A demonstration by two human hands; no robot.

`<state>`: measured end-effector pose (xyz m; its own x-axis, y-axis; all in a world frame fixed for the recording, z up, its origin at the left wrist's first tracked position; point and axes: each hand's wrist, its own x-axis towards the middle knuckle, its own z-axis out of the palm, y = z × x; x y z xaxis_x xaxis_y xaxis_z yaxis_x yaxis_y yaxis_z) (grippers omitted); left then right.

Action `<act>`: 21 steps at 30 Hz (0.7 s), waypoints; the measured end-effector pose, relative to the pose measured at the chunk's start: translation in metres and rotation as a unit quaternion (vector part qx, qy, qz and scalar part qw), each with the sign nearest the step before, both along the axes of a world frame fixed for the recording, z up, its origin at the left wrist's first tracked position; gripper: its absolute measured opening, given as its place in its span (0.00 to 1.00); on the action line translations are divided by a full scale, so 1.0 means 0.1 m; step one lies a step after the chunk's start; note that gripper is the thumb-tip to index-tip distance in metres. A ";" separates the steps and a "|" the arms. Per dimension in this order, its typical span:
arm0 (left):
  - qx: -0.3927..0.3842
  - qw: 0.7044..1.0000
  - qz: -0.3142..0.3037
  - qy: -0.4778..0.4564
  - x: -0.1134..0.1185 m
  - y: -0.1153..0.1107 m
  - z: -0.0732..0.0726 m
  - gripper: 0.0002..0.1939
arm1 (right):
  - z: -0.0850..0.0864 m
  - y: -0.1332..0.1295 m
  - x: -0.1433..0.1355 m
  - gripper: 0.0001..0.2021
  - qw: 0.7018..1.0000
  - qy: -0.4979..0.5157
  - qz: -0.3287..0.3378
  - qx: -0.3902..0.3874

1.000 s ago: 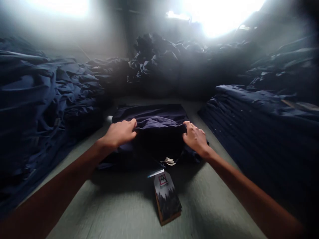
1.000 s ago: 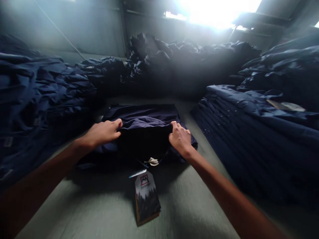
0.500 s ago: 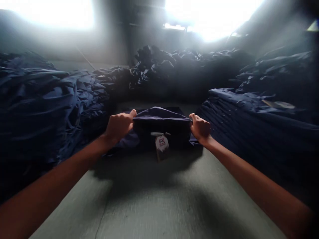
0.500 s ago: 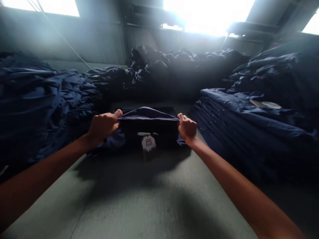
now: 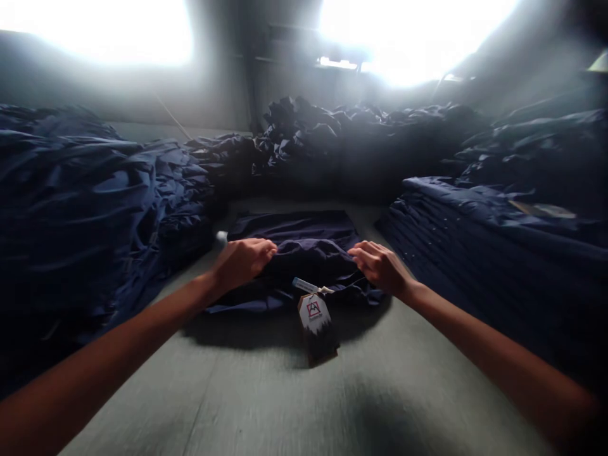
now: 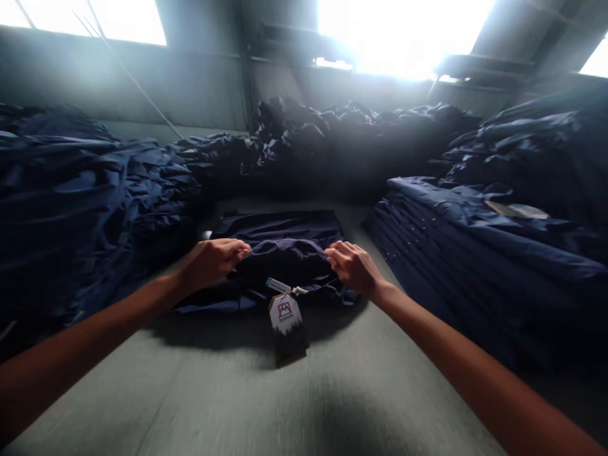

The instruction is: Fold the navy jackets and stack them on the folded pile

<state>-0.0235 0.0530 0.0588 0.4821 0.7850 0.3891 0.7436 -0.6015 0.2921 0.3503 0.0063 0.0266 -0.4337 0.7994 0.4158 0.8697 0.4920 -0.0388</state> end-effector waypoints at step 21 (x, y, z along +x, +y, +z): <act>-0.079 0.956 -0.163 0.232 0.17 0.90 -1.14 0.50 | -1.01 1.11 -0.35 0.38 0.976 -0.080 0.114 -0.169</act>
<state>-0.0061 0.1432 -0.0554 0.8030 0.5949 -0.0362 0.5957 -0.7990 0.0823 0.3150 0.1176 -0.0742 -0.6546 0.7538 0.0582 0.7469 0.6567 -0.1045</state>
